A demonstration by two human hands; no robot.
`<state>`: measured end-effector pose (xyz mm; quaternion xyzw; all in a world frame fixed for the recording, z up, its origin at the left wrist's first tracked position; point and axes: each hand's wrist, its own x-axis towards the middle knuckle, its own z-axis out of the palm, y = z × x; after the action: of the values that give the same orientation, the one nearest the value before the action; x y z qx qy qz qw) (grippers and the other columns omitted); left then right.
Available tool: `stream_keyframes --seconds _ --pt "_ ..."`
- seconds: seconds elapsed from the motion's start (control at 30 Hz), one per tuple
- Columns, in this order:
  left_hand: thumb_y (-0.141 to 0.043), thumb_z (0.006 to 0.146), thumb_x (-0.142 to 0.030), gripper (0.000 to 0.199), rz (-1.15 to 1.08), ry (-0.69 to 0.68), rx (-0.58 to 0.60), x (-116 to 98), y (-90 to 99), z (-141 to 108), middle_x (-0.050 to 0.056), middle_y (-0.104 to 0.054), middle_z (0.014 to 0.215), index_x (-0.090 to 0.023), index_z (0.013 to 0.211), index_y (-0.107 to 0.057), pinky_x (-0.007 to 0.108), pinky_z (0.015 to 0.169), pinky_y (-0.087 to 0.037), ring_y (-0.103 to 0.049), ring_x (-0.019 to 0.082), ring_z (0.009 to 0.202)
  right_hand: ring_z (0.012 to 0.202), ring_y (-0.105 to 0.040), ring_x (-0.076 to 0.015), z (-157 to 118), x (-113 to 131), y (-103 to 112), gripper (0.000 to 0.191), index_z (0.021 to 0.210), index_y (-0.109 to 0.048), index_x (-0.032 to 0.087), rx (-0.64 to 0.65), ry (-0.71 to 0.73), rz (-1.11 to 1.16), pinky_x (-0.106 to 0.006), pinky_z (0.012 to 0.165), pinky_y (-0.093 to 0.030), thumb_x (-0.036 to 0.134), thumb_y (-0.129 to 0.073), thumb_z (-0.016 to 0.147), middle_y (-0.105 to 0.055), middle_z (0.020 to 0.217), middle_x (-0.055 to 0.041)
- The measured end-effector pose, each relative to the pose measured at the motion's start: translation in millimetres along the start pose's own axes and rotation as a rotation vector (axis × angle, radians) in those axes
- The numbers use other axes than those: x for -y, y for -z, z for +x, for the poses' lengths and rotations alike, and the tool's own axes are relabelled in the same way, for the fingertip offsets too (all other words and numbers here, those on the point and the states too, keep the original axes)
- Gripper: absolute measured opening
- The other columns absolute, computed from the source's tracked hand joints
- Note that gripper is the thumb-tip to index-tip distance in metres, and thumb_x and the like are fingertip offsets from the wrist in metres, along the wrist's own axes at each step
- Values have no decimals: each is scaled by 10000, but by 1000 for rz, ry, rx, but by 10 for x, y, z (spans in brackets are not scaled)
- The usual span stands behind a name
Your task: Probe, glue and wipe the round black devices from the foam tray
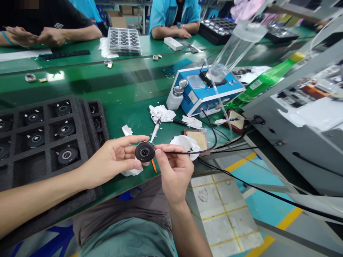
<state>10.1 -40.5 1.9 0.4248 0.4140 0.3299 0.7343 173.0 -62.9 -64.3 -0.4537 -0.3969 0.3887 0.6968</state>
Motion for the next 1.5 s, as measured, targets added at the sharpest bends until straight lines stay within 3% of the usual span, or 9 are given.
stream_keyframes --seconds 0.3,0.97,1.5 --pt "-755 742 -27 665 -27 24 -8 -4 -15 2 82 -798 956 -121 1375 -574 299 781 -587 -769 191 840 799 -748 -144 3 -3 -13 118 877 -682 229 9 -1 35 -275 743 -599 211 -795 846 -775 873 -4" --pt "-784 727 -50 594 24 -34 14 8 10 10 45 -795 943 -166 1283 -609 282 809 -595 -767 171 866 799 -755 -144 31 16 -9 109 884 -670 223 47 2 35 -272 744 -607 191 -771 859 -782 872 -7" --pt "-816 738 -74 630 -8 19 6 -26 -20 15 35 -809 914 -143 1314 -570 258 800 -607 -779 156 842 804 -764 -131 50 4 -6 104 888 -692 218 55 2 70 -248 746 -624 155 -768 854 -785 864 4"
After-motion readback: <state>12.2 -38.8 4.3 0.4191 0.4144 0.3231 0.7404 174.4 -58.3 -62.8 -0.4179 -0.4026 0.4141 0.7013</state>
